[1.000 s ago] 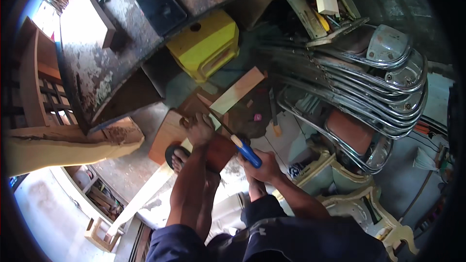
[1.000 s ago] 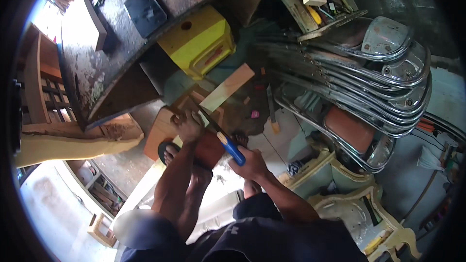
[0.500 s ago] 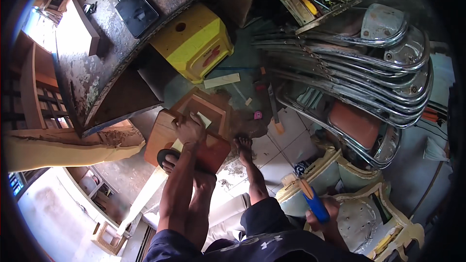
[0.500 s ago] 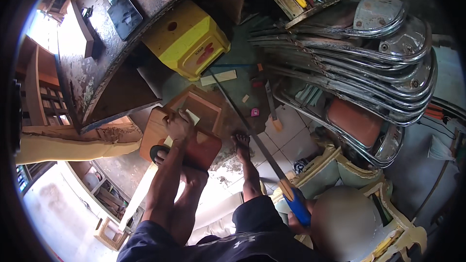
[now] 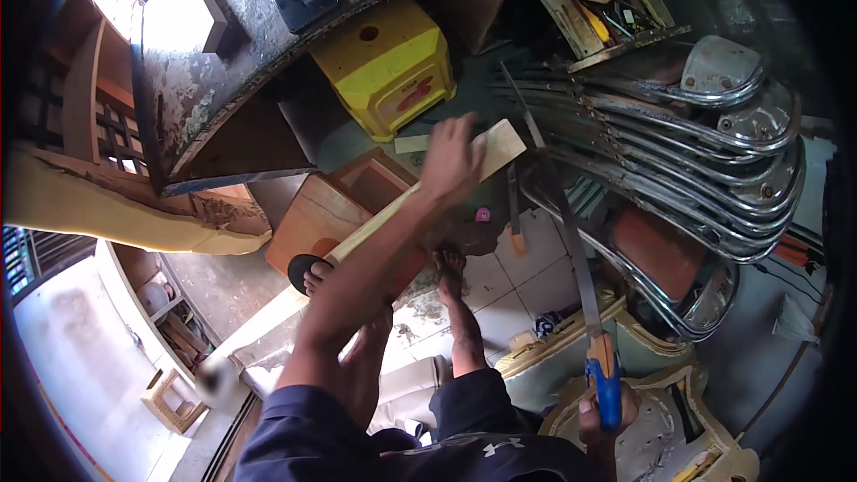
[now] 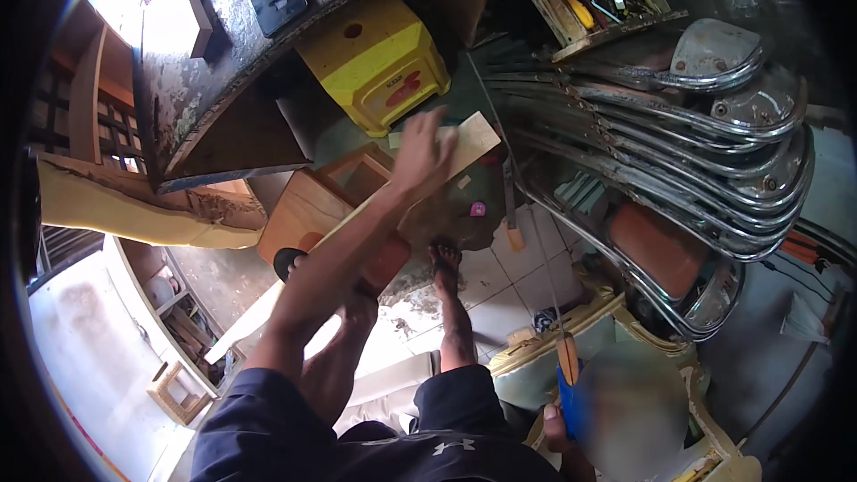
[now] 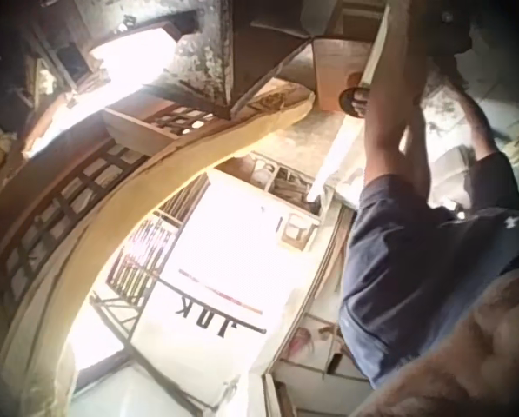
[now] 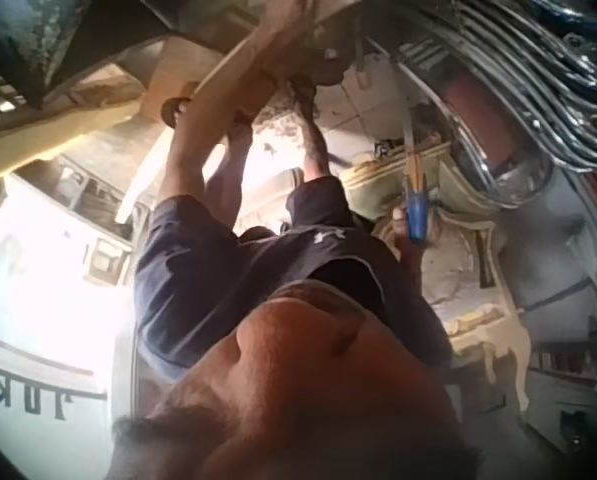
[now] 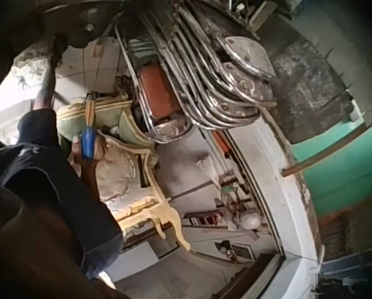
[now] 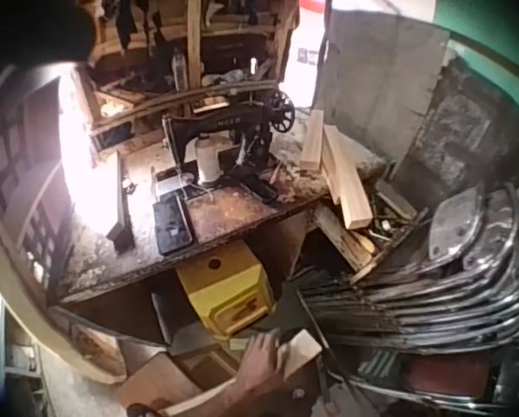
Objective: The person measures a piece of wood using a tape measure and a marker, then saws it by hand, and finally smooths the surface with an electric planer.
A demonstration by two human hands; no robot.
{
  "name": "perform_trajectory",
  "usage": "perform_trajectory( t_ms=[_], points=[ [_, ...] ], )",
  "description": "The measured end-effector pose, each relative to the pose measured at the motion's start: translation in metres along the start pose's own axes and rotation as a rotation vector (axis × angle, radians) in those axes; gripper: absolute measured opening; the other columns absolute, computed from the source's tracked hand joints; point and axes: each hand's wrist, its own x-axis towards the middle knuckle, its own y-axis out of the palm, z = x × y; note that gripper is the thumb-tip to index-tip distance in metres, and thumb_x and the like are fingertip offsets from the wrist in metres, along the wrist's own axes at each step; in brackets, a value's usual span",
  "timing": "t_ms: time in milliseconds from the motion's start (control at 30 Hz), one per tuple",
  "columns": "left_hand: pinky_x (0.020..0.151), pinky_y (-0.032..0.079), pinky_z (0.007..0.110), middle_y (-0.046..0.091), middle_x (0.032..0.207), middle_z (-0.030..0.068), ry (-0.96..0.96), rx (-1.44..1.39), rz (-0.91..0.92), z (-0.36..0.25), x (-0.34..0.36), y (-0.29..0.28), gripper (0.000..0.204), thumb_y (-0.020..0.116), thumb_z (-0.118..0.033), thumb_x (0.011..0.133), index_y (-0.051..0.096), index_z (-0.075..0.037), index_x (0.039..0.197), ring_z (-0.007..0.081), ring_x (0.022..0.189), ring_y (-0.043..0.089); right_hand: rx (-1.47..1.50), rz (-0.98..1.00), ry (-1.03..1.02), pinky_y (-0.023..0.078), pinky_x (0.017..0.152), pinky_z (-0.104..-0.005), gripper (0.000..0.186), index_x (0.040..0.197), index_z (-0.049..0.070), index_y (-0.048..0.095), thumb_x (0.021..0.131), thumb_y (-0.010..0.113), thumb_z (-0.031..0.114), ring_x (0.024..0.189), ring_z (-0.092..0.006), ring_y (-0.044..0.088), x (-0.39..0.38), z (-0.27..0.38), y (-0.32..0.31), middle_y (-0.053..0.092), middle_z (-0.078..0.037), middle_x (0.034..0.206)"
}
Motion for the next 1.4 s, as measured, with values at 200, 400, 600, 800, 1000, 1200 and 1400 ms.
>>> perform_trajectory(
  t_ms=[200,400,600,800,1000,1200,1400],
  points=[
    [0.093,0.041,0.049,0.057,0.106,0.0234,-0.111,-0.031,-0.155,0.019,-0.072,-0.069,0.029,0.052,-0.022,0.099,0.057,0.002,0.114,0.0418,0.104,0.053,0.069,0.069,-0.076,0.05,0.057,-0.0342,0.034,0.07,0.006,0.058,0.075,0.072,0.036,0.055,-0.0201,0.059,-0.002,0.001,0.01,0.058,-0.005,0.061],
    [0.091,0.041,0.05,0.058,0.102,0.0221,-0.134,0.166,-0.168,0.069,-0.113,-0.083,0.024,0.047,-0.02,0.099,0.058,0.001,0.106,0.0413,0.1,0.053,0.188,0.097,-0.065,0.051,0.055,-0.0373,0.027,0.065,0.006,0.062,0.068,0.071,0.031,0.052,-0.0244,0.059,-0.007,0.002,0.011,0.059,-0.008,0.058],
    [0.103,0.037,0.052,0.058,0.115,0.0213,-0.352,0.404,-0.288,0.108,-0.13,-0.054,0.028,0.048,-0.023,0.098,0.059,0.0,0.109,0.0412,0.118,0.05,0.174,0.232,-0.091,0.049,0.056,-0.0373,0.027,0.075,0.005,0.064,0.072,0.076,0.03,0.056,-0.022,0.06,0.008,0.016,0.04,0.06,-0.006,0.062],
    [0.119,0.025,0.055,0.058,0.13,0.0204,-0.265,0.502,-0.247,0.131,-0.122,-0.038,0.029,0.046,-0.024,0.1,0.062,-0.002,0.109,0.0381,0.142,0.038,0.262,0.362,-0.043,0.048,0.048,-0.0344,0.024,0.073,0.003,0.059,0.071,0.079,0.016,0.044,-0.0226,0.058,0.023,0.035,0.083,0.056,-0.007,0.055],
    [0.119,0.028,0.053,0.07,0.08,0.0233,-0.28,0.45,-0.011,0.129,-0.121,-0.04,0.042,0.045,-0.031,0.101,0.072,-0.002,0.085,0.0386,0.091,0.069,0.279,0.449,0.003,0.05,0.051,-0.035,0.022,0.085,0.0,0.065,0.074,0.077,0.015,0.048,-0.0239,0.062,0.038,0.044,0.101,0.059,-0.009,0.059],
    [0.118,0.029,0.052,0.069,0.068,0.02,-0.267,0.444,0.1,0.124,-0.118,-0.048,0.048,0.043,-0.039,0.101,0.072,-0.005,0.084,0.035,0.069,0.07,0.203,0.499,0.054,0.052,0.053,-0.0353,0.024,0.091,-0.002,0.066,0.075,0.075,0.013,0.052,-0.0258,0.065,0.053,0.052,0.107,0.062,-0.01,0.062],
    [0.12,0.024,0.05,0.069,0.067,0.0211,-0.282,0.456,0.125,0.123,-0.116,-0.051,0.045,0.042,-0.038,0.101,0.07,-0.005,0.09,0.0349,0.068,0.071,0.208,0.523,0.033,0.051,0.052,-0.0325,0.023,0.093,-0.003,0.066,0.076,0.073,0.01,0.05,-0.0209,0.064,0.063,0.053,0.107,0.062,-0.009,0.062]
  ],
)
